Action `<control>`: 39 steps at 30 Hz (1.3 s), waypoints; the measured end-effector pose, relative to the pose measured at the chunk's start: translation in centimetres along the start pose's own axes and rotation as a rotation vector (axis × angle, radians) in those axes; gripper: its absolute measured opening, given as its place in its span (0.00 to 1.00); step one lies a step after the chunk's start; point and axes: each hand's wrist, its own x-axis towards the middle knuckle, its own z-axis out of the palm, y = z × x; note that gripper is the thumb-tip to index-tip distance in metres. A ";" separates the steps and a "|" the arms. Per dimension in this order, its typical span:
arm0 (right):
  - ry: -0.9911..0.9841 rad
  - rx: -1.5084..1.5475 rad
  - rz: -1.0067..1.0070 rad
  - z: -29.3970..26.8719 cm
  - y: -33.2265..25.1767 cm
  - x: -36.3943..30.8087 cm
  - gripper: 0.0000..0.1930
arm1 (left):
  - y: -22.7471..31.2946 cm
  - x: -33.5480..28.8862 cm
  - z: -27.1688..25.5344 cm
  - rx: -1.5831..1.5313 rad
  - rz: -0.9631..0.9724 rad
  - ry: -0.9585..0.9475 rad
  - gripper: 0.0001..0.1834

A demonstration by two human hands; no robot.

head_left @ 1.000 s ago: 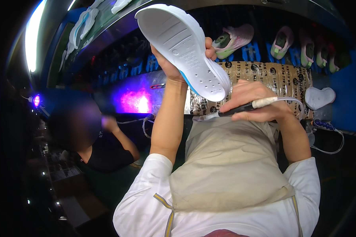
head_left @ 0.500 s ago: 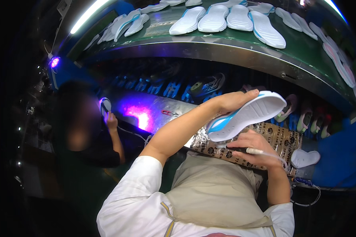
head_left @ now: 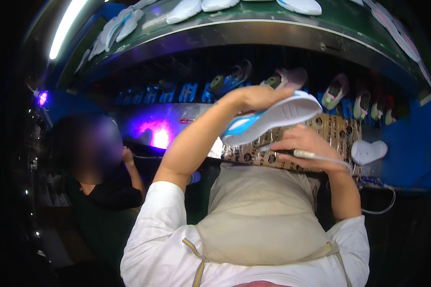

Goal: The person repeatedly picks up white slipper soles from a conveyor belt, wipes each sole with a handheld tool, and places it back on the belt. The task continues in a repetitive loop throughout the clip.

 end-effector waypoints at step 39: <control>0.807 0.539 0.676 9.1 14.0 -8.8 0.17 | -24.1 -13.8 8.4 -1.486 0.029 0.438 0.38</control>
